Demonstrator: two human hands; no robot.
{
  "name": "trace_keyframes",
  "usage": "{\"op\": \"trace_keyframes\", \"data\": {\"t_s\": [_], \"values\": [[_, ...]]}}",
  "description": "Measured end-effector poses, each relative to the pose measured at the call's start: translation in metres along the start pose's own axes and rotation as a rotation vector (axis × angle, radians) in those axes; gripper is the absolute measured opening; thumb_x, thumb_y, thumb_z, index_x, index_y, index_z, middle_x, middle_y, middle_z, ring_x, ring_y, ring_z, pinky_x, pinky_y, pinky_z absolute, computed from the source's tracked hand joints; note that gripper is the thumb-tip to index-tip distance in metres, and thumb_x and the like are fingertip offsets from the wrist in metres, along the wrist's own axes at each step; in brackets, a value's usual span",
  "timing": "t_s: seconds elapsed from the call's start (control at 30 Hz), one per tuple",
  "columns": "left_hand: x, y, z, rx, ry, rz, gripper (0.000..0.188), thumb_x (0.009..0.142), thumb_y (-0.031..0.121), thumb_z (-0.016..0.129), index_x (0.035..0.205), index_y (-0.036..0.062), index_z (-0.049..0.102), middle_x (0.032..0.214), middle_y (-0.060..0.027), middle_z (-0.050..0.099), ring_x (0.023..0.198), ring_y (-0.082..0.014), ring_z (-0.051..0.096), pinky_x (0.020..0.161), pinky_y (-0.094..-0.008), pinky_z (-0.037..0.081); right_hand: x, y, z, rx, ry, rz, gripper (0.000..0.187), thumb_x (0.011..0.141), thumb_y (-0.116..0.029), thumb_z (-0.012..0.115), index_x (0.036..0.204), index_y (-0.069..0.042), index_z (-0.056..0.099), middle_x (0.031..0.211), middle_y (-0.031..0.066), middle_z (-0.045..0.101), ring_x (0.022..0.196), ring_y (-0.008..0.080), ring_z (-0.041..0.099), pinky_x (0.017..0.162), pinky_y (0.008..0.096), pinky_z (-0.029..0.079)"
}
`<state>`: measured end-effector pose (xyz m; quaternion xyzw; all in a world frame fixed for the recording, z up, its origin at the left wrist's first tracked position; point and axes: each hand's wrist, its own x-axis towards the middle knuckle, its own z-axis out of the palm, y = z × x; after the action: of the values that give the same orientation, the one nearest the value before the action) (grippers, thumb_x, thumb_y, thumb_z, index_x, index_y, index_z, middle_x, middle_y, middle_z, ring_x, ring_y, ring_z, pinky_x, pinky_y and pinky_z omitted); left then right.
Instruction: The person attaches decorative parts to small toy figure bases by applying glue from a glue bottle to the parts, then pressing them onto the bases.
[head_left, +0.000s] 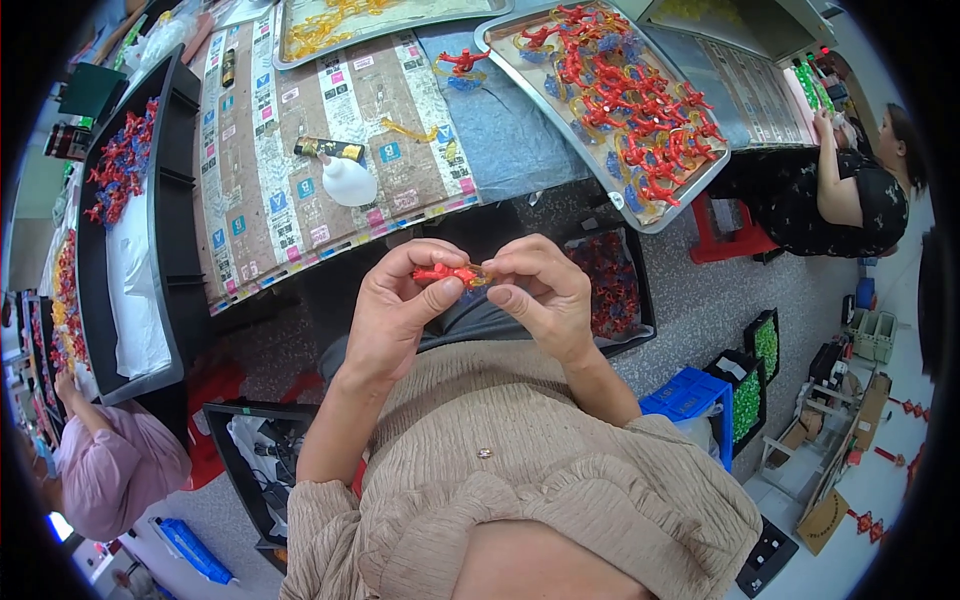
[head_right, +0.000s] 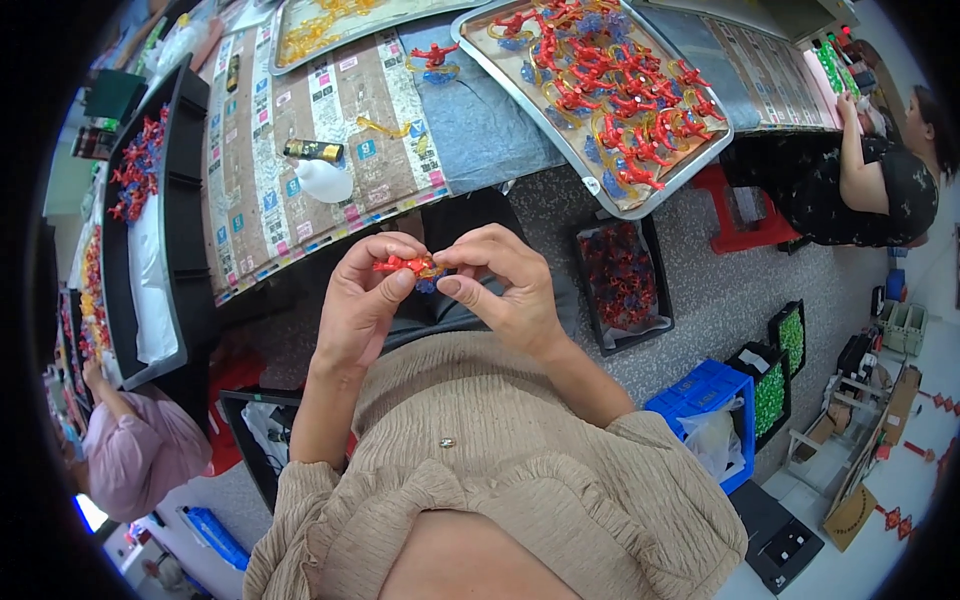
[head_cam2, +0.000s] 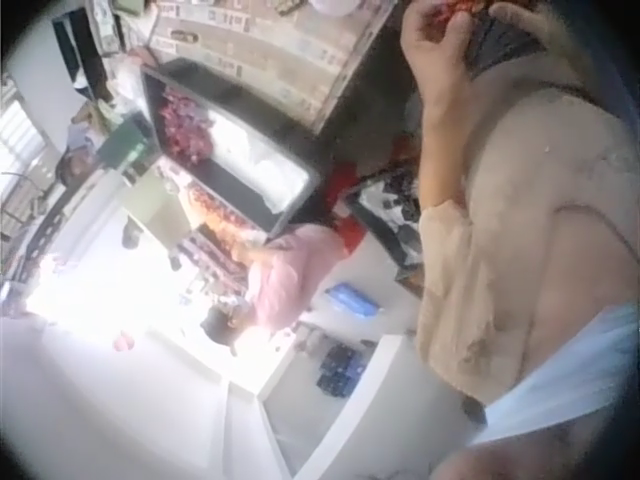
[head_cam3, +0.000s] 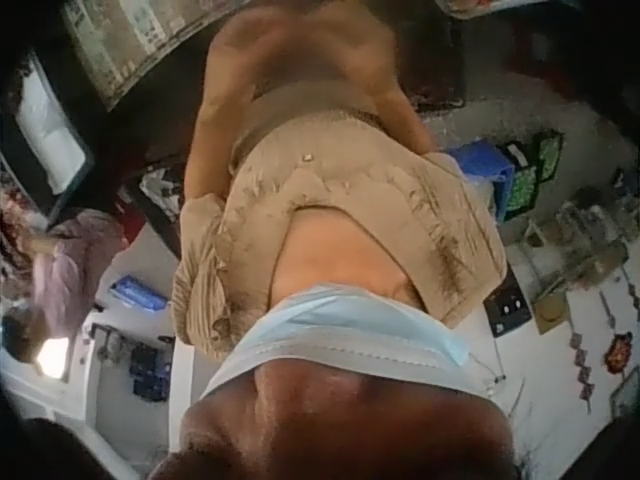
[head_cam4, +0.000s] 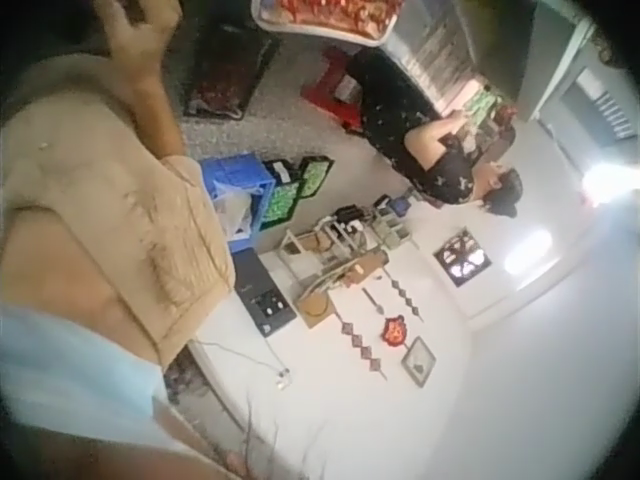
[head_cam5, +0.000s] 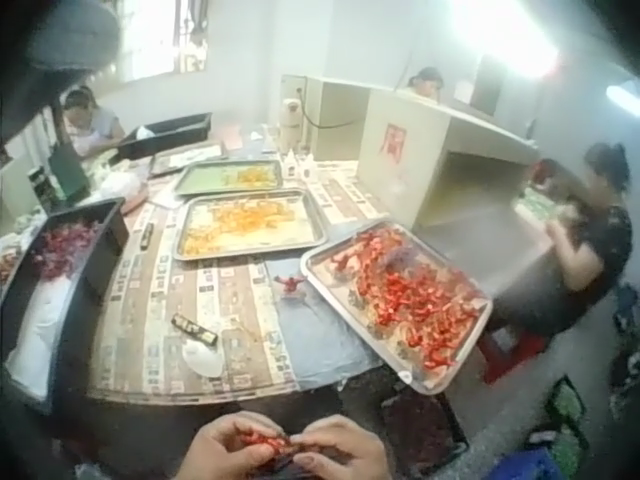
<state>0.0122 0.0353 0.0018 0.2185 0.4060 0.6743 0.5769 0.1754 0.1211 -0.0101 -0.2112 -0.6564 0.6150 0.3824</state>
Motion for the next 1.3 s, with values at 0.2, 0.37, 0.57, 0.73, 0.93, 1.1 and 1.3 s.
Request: {"op": "trace_keyframes", "data": {"t_s": [0.2,0.37,0.57,0.73,0.93,1.1,1.3], "values": [[-0.005,0.001,-0.002,0.065,-0.112,0.066,0.018,0.08,0.006,0.072,0.096,0.0051,0.064,0.132,-0.0092,0.039,0.115,-0.0164,0.05,0.099,-0.0336,0.039,0.0,-0.002,0.004,-0.11,-0.027,-0.163,0.022,0.074,-0.003,0.076,0.095,-0.005,0.069,0.093,0.0073,0.059,0.078,0.0141,0.058,0.064,0.0241,0.048],[-0.008,-0.001,0.009,-0.114,-0.122,0.061,0.037,0.082,0.006,0.063,0.118,0.0041,0.053,0.136,-0.0109,0.037,0.122,-0.0194,0.044,0.103,-0.0352,0.037,-0.002,-0.006,0.013,-0.296,0.02,-0.407,0.021,0.069,-0.003,0.078,0.089,-0.007,0.07,0.083,0.0058,0.06,0.071,0.0167,0.057,0.059,0.0258,0.045],[-0.014,0.003,0.024,-0.26,-0.008,-0.019,0.069,0.08,0.003,0.056,0.142,0.0057,0.026,0.138,-0.0127,0.035,0.129,-0.0251,0.039,0.108,-0.0395,0.035,-0.007,0.005,0.021,-0.409,-0.05,-0.577,0.028,0.065,0.001,0.075,0.091,-0.005,0.071,0.087,0.0072,0.059,0.07,0.0202,0.057,0.061,0.0287,0.045],[-0.014,0.003,0.016,-0.293,-0.049,-0.011,0.076,0.072,-0.003,0.053,0.143,0.0041,0.026,0.138,-0.0138,0.035,0.129,-0.0273,0.039,0.109,-0.0398,0.033,-0.006,-0.004,0.021,-0.188,-0.092,-0.441,0.024,0.074,-0.004,0.074,0.097,-0.006,0.069,0.089,0.0076,0.06,0.074,0.0199,0.058,0.064,0.0285,0.047],[-0.013,0.004,0.015,-0.18,-0.099,-0.024,0.087,0.062,-0.007,0.047,0.145,0.0021,0.024,0.141,-0.0134,0.033,0.131,-0.0257,0.037,0.111,-0.0372,0.028,-0.001,-0.011,0.017,-0.183,-0.036,-0.057,0.025,0.081,-0.009,0.072,0.104,-0.003,0.067,0.107,0.009,0.056,0.081,0.0151,0.06,0.071,0.0267,0.051],[-0.011,0.003,0.011,-0.132,-0.174,-0.033,0.088,0.059,-0.008,0.044,0.145,0.0002,0.025,0.141,-0.0126,0.033,0.132,-0.0235,0.036,0.11,-0.036,0.029,-0.001,-0.006,0.013,-0.154,-0.104,0.023,0.021,0.08,-0.007,0.072,0.099,-0.002,0.067,0.104,0.0091,0.058,0.089,0.0155,0.06,0.073,0.0267,0.05],[-0.014,-0.007,0.003,-0.186,-0.075,-0.012,0.065,0.077,-0.004,0.055,0.138,-0.0002,0.034,0.135,-0.0125,0.042,0.129,-0.0222,0.04,0.107,-0.0358,0.034,0.0,0.0,0.012,-0.172,-0.054,-0.017,0.014,0.078,-0.008,0.073,0.088,-0.003,0.065,0.091,0.008,0.063,0.084,0.0188,0.061,0.071,0.0268,0.049]]}}
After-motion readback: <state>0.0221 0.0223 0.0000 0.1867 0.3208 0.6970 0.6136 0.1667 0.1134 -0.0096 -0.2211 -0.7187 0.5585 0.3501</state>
